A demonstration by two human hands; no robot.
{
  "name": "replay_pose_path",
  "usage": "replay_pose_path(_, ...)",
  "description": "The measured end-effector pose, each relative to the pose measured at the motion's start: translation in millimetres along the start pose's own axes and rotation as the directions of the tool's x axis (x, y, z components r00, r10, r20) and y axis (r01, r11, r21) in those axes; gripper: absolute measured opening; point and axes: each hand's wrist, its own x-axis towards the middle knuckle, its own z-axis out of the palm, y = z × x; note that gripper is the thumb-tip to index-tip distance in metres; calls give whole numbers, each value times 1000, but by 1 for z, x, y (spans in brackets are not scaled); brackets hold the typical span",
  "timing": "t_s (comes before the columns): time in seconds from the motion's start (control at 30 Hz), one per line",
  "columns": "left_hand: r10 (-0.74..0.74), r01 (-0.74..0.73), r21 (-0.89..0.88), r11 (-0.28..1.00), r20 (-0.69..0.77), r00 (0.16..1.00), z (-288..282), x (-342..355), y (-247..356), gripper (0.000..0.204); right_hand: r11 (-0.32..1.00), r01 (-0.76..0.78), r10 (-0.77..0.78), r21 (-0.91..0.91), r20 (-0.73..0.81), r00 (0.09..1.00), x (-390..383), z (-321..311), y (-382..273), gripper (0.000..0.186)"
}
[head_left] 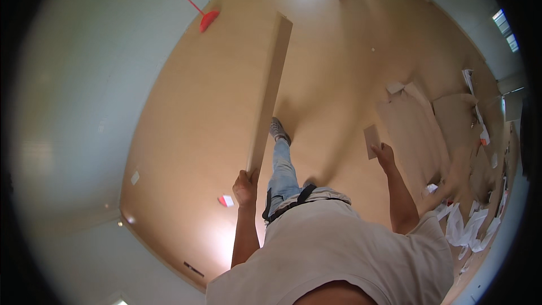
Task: The person measures and fits wooden baseboards along the wall, then cuts them to size using a miter saw. They repeatedly test the fit at the corner and adjust the pieces before final placement.
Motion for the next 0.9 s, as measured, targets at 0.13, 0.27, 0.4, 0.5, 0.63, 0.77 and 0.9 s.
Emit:
replay_pose_path(0.13, 33, -33, -14, 999, -3, 999, 40, 99, 4, 35, 970, -221, 221, -105, -6, 975, 44, 17, 41, 44)
replay_pose_path(0.27, 23, -21, -15, 1000, 141, 990, 76, 222, 17, 39, 836, -535, 536, -123, -30, 844, 18, 38, 60, 41)
replay_pose_path(0.4, -103, 137, -103, 985, 287, 953, 84, 362, 52, 40, 794, -607, 608, -27, 5, 794, 30, 64, -24, 37)
replay_pose_path(0.5, -90, 196, -276, 941, 353, 931, 99, 474, 85, 43, 692, -688, 710, 220, -38, 703, 58, 99, -57, 38)
replay_pose_path(0.63, -107, 258, -320, 912, 422, 900, 124, 619, 124, 49, 660, -748, 747, 64, 40, 663, 160, 118, -182, 40)
replay_pose_path(0.77, -113, 235, -247, 940, 426, 898, 181, 724, 145, 54, 742, -633, 655, -221, 38, 754, 310, 151, -150, 51)
replay_pose_path(0.9, -132, 296, -293, 909, 471, 872, 185, 817, 183, 53, 822, -565, 569, 76, -60, 820, 504, 122, -210, 30)
